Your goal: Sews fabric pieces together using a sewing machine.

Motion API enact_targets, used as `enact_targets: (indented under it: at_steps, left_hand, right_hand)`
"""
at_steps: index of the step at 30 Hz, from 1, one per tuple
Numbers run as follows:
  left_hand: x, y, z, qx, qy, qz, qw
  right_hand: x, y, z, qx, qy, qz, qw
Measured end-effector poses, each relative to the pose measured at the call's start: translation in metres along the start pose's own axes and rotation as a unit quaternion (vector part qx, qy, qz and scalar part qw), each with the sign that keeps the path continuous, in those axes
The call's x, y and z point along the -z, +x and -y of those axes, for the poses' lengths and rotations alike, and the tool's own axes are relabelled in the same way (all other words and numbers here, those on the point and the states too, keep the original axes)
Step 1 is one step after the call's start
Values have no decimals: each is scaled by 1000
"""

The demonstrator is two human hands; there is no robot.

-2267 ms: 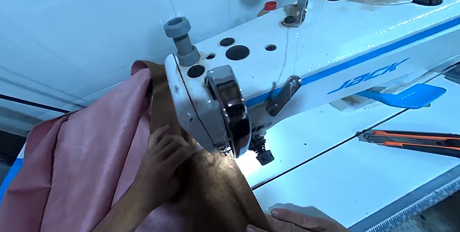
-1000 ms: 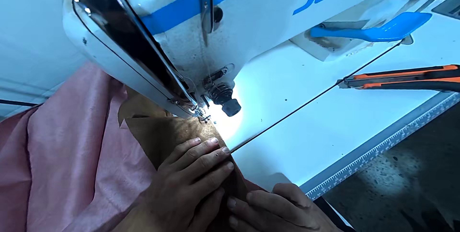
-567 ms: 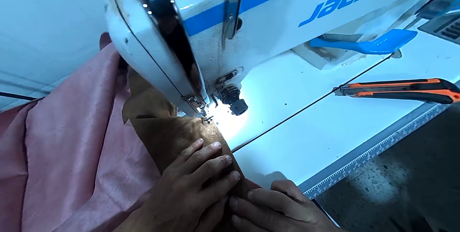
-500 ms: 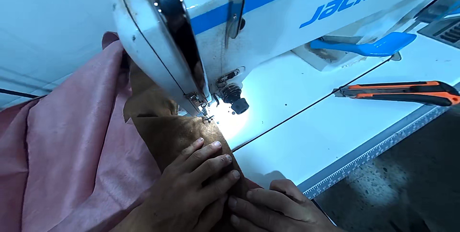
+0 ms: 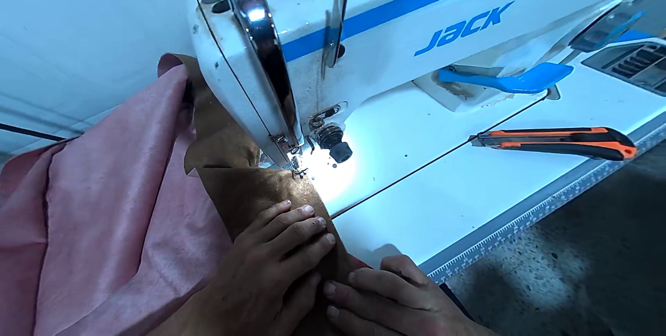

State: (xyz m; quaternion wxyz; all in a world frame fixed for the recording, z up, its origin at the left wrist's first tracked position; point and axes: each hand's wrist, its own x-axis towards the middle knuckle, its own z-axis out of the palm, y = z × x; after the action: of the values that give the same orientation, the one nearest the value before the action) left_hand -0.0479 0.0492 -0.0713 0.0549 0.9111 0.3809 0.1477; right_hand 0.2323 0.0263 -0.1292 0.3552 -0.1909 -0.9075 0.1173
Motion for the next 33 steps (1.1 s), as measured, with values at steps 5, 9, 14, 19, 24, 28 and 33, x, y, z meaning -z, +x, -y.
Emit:
enact_targets:
  at_steps: [5,9,14,19,24,28,33]
  left_hand:
    - [-2,-2,-2,-7,-2,2,1000]
    - [3,-3,-8,2,6,6,1000]
    - [4,-4,-13,-3,16,-10,1000]
    - [1,-3,-9,-3,-5,-9,1000]
    - [1,-6,-12,8,-3,-20,1000]
    - [3,-8,-18,21,-8,-25,999]
    - [3,-8,-15,21,-19,-28,999]
  right_hand:
    - [9,-3,3,14,8,16,1000]
    - [40,7,-2,-47,106,46,992]
    - [11,32,-17,-161,-44,63,984]
    - [-1,28,-18,-144,-116,61,981]
    - [-4,27,-17,-138,-128,55,981]
    - [-4,28,-15,-132,-151,56,978]
    - [-2,32,-12,-127,-166,72,975]
